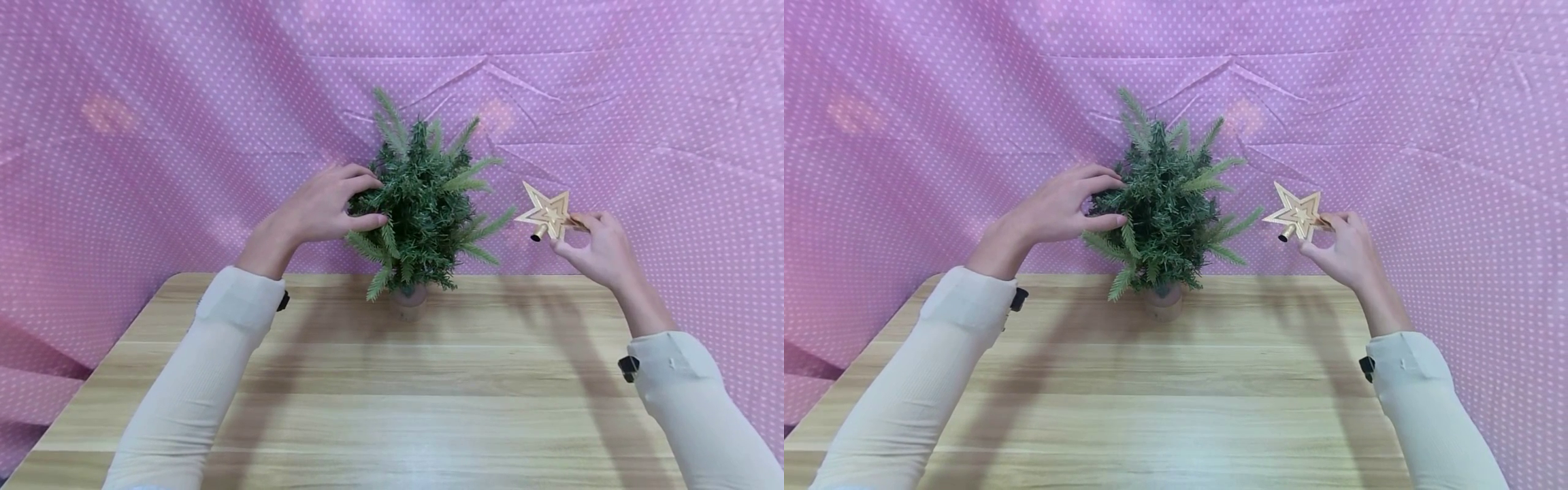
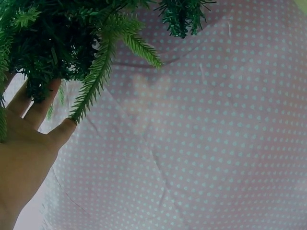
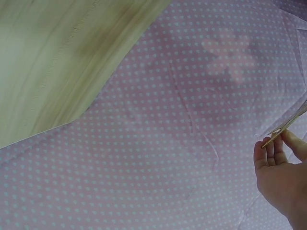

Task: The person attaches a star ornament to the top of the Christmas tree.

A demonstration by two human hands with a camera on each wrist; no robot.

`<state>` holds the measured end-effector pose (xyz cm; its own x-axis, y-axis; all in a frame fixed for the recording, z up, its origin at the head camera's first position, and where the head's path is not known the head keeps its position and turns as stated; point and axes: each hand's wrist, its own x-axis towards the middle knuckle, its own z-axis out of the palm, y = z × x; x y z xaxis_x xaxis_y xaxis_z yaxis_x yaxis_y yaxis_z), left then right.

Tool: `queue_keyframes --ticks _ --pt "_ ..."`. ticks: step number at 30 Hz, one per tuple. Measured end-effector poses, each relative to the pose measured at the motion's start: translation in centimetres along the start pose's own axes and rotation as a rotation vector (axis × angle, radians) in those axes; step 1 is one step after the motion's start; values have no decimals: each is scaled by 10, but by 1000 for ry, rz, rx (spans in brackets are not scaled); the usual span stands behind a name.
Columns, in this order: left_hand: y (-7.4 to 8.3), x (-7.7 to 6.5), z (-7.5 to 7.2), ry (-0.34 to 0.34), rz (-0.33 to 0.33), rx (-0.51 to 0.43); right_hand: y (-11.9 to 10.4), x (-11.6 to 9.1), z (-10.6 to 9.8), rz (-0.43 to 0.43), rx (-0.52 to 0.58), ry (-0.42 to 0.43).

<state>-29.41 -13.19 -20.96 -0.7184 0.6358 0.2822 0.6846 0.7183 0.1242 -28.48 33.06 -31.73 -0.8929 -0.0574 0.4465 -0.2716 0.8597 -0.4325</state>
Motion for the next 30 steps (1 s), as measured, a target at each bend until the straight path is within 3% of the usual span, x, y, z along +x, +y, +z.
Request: queue_keyframes --ticks 30 --pt "0 0 0 -13 -10 0 -17 9 -13 63 7 31"
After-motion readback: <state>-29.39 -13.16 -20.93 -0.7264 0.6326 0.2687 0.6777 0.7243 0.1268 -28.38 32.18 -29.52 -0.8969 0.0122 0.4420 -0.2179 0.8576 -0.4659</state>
